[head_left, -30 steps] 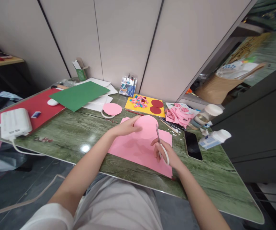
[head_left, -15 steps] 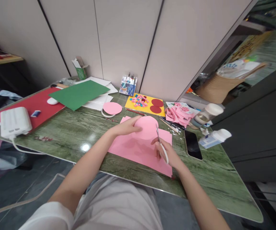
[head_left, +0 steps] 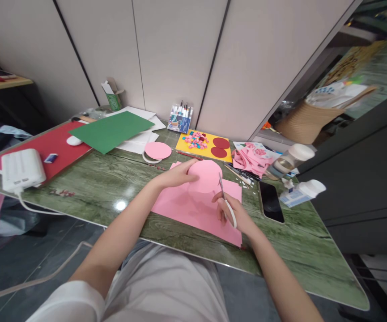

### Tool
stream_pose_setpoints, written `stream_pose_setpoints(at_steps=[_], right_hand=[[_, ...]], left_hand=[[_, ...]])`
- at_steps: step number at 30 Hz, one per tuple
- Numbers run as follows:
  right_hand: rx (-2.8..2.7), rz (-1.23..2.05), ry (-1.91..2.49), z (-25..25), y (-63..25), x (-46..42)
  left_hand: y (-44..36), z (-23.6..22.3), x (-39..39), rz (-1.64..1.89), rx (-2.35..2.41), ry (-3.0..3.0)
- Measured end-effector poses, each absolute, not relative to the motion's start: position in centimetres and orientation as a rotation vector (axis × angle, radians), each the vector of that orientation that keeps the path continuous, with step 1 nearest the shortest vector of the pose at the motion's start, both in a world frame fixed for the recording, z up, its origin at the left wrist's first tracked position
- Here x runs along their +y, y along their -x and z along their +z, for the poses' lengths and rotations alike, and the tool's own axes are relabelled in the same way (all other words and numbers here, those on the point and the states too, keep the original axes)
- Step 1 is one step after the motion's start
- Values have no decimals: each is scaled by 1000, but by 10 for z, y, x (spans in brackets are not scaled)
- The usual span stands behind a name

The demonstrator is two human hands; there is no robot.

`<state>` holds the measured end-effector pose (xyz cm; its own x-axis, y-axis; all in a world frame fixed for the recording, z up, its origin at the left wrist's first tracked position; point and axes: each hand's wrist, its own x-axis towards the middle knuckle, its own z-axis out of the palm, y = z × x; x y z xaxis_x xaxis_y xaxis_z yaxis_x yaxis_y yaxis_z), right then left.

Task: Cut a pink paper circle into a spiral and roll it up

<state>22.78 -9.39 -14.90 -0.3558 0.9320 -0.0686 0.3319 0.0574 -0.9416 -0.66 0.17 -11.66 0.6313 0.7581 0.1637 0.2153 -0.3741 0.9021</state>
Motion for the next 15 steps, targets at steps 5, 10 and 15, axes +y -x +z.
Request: stream_pose_setpoints(at_steps=[5, 10, 15], right_hand=[[-1751, 1321, 1257, -150, -228, -94], [-1757, 1318, 1256, -151, -228, -93], [-1775, 1275, 1252, -150, -229, -93]], left_hand=[[8, -116, 2, 740, 783, -1894], [9, -116, 2, 742, 792, -1906], [9, -116, 1, 696, 786, -1927]])
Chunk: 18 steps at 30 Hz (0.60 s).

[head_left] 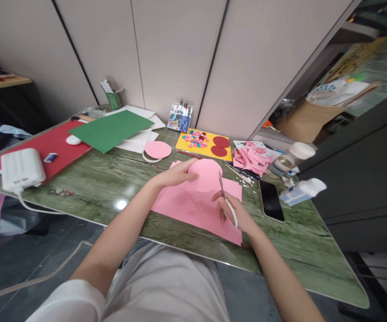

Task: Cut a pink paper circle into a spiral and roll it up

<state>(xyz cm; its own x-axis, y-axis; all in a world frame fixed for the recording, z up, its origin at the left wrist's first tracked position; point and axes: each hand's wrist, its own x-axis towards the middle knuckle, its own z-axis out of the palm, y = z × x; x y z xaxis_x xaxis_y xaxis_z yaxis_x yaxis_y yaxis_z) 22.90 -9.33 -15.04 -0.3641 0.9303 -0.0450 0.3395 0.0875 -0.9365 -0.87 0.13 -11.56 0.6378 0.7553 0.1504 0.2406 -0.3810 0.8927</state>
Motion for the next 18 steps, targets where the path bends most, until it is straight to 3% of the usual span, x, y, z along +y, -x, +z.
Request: stream_pose_setpoints(at_steps=[18], right_hand=[[-1817, 1226, 1302, -148, -229, -93]], left_hand=[[8, -115, 1, 651, 779, -1962]])
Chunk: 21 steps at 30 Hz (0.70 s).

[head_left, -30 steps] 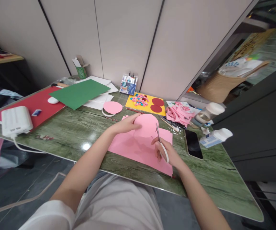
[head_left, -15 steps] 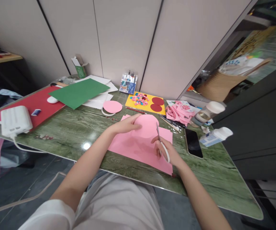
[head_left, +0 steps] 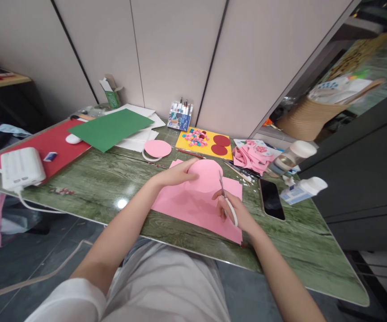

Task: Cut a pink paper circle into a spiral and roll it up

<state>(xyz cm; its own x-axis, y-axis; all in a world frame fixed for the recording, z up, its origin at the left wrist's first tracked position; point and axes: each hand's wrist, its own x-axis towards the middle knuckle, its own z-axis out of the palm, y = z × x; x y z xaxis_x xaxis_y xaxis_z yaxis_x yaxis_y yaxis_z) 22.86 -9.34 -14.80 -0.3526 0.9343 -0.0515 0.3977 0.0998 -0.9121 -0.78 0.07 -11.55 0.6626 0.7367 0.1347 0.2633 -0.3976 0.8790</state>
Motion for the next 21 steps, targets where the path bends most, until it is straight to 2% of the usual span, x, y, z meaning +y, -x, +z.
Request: stream_pose_setpoints(at_steps=[21], right_hand=[[-1770, 1260, 1293, -148, -226, -94]], left_hand=[[8, -115, 1, 666, 778, -1949]])
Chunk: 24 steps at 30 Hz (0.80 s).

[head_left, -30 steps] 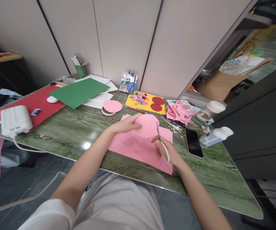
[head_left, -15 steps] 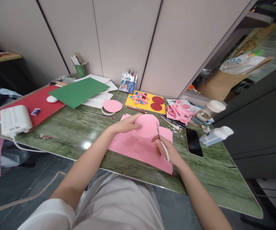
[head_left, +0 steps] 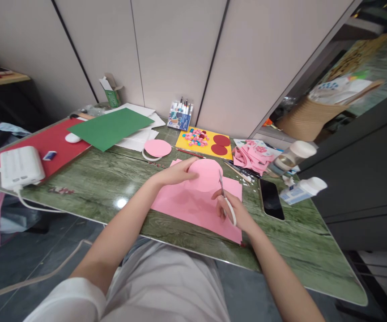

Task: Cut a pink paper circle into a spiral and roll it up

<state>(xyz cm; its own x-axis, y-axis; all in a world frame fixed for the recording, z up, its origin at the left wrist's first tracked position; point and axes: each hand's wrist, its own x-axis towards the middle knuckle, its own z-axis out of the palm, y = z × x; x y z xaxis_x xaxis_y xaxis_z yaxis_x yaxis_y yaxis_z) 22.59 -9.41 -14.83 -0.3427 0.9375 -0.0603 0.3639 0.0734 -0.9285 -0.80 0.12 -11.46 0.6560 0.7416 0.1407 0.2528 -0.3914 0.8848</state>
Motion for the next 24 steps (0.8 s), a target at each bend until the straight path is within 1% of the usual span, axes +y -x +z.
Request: stream_pose_setpoints(at_steps=[16, 24], right_hand=[[-1755, 1323, 1302, -150, -226, -94], [-1784, 1303, 1317, -150, -227, -94]], left_hand=[[11, -115, 3, 730, 822, -1916], [13, -114, 3, 727, 820, -1874]])
